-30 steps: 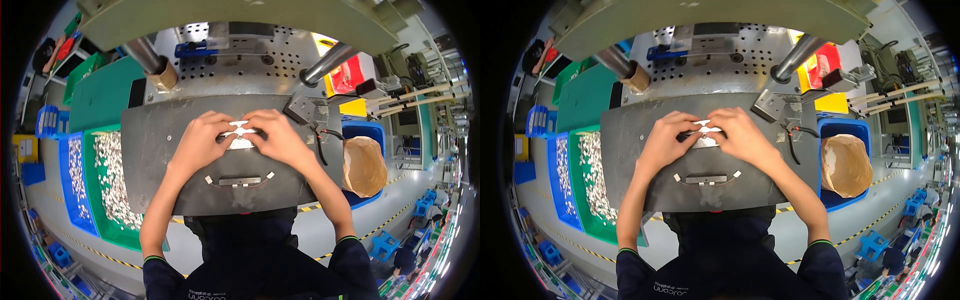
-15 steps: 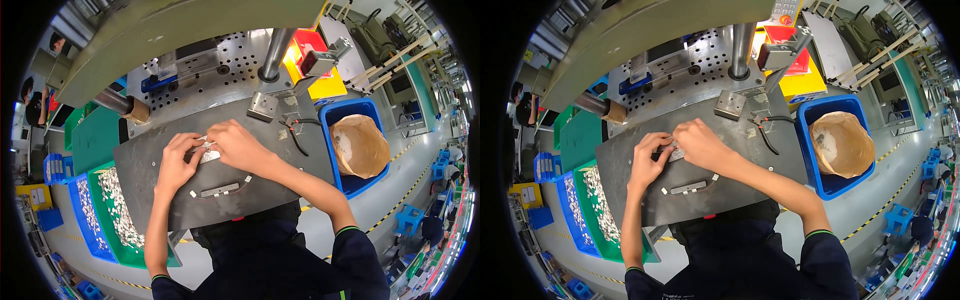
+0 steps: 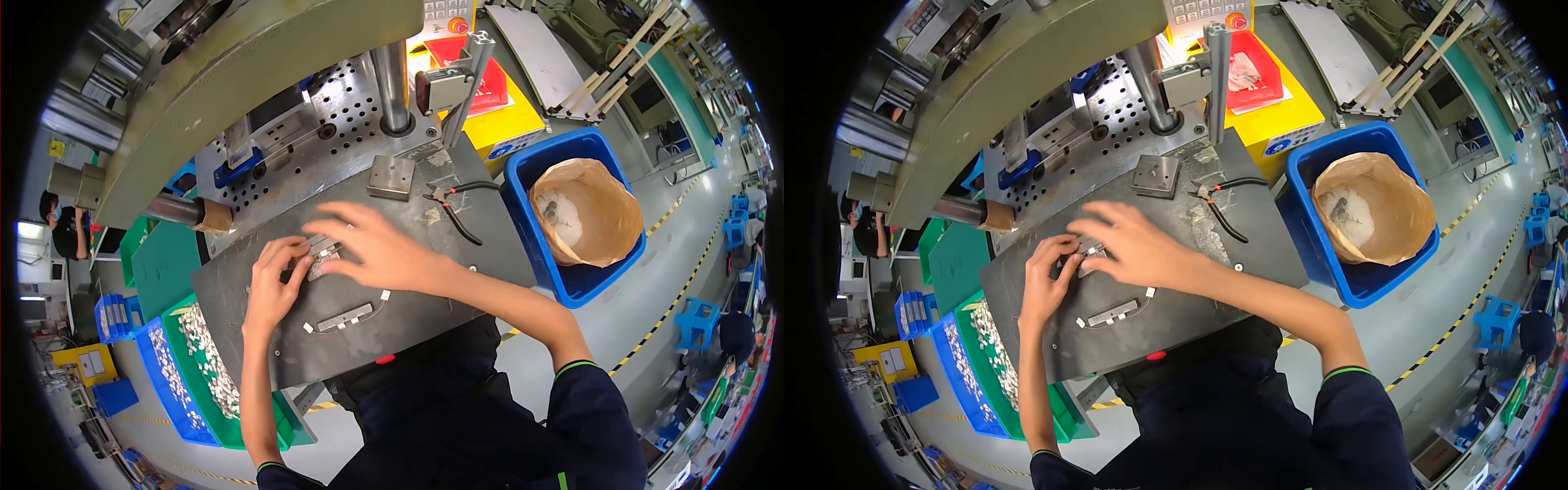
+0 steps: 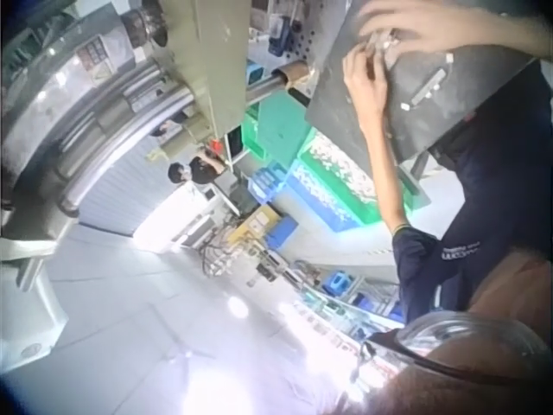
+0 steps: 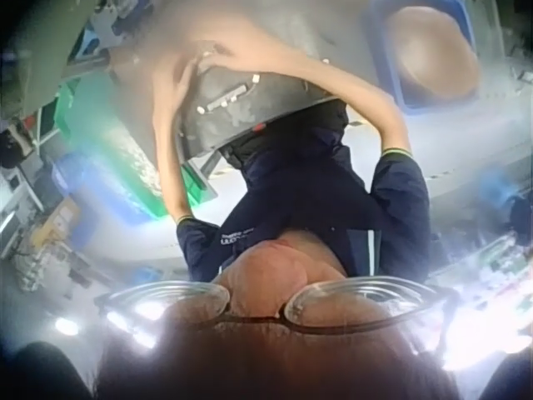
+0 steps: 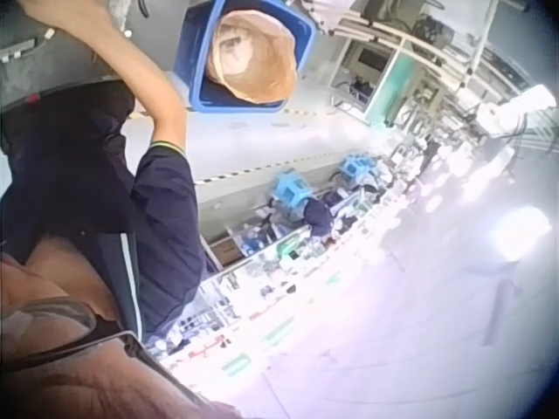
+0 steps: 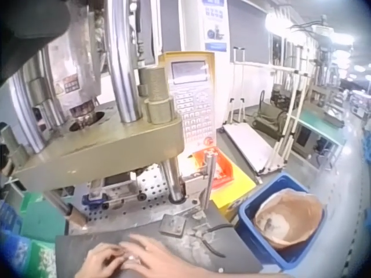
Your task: The person assembles wires and connectors into a metal housing by hand, then uses a hydraulic press to secure the components.
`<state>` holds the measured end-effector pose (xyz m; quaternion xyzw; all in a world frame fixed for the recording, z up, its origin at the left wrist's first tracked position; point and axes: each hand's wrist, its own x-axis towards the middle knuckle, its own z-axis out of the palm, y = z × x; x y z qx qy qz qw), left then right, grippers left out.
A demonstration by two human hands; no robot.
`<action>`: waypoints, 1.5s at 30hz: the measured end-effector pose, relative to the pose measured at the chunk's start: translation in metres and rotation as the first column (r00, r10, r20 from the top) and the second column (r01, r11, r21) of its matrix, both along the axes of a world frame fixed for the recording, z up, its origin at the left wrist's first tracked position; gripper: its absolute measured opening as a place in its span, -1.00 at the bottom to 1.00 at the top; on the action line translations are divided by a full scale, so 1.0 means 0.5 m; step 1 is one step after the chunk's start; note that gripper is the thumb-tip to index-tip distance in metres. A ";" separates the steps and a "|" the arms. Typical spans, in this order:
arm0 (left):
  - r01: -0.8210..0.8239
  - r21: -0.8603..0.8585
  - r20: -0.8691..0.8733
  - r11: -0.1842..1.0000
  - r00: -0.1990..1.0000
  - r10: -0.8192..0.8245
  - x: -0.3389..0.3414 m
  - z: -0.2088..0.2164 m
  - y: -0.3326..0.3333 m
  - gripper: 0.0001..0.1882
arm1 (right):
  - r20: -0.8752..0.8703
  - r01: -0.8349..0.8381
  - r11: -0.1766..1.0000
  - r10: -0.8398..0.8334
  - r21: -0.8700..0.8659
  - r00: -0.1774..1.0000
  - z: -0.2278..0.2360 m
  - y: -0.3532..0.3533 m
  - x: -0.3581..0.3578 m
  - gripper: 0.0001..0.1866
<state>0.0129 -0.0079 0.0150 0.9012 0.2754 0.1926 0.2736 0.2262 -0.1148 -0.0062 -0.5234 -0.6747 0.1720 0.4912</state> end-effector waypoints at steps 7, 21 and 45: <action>0.140 0.086 0.003 0.986 0.990 -0.141 0.164 0.055 0.011 -0.50 | 0.506 0.606 0.790 -0.488 -0.089 0.711 -0.045 -0.173 0.172 -0.20; -0.045 -0.704 0.153 0.709 0.965 0.214 0.266 0.022 -0.042 -0.43 | -0.635 0.362 0.896 -0.440 -0.259 0.635 -0.021 -0.233 0.101 -0.82; 0.132 -0.028 -0.022 0.991 0.991 -0.133 -0.065 0.044 -0.275 -0.30 | 0.213 0.933 0.280 -0.920 -0.226 0.328 -0.225 -0.517 0.558 -0.42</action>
